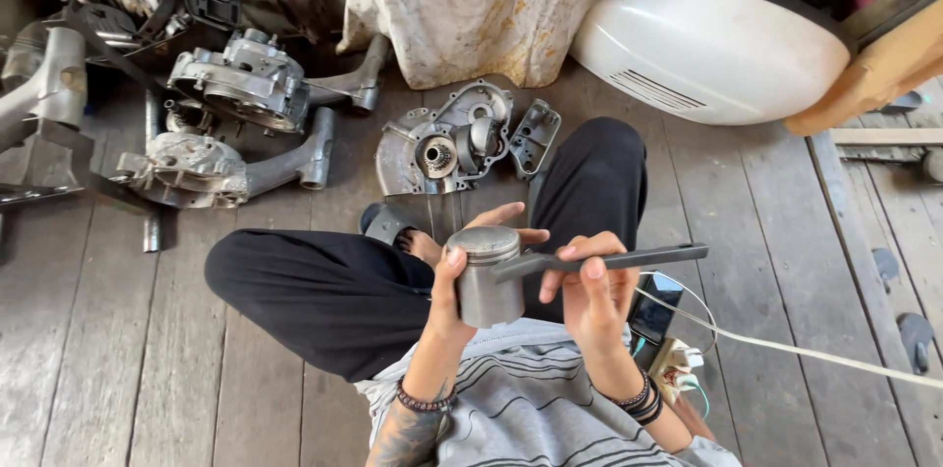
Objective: Inspecting a motorcycle piston and fitting a brake shoe into an engine casing.
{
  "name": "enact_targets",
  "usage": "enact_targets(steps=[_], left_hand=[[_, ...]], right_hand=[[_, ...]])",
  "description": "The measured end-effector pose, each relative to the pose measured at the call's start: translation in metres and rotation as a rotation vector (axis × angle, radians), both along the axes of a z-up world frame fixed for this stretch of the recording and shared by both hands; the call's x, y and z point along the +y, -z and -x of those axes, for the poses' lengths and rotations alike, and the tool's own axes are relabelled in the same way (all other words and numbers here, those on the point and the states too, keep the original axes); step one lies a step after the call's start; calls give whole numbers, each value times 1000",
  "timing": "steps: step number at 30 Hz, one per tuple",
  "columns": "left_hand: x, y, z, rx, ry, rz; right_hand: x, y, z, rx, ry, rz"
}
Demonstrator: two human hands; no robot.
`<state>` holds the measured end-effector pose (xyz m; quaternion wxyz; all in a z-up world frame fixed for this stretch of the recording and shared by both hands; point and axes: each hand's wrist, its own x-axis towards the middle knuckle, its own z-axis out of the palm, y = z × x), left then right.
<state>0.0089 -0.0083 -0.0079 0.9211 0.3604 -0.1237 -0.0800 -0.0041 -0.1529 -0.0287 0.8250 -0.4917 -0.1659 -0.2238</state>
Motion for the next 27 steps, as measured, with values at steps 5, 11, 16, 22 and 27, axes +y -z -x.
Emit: enact_targets(steps=[5,11,16,22,27], left_hand=[[7,-3,1,27,7,39],[13,-15,9,-38,15,-72],[18,-10,9,-4,100,168],[19,-7,10,-34,7,16],[20,-2,11,-29,136,116]], right_hand=[[2,-6,9,70,-43,3],[11,-22,14,107,-54,87],[8,-25,4,39,7,118],[23,-28,11,54,-25,138],[5,-22,5,95,19,122]])
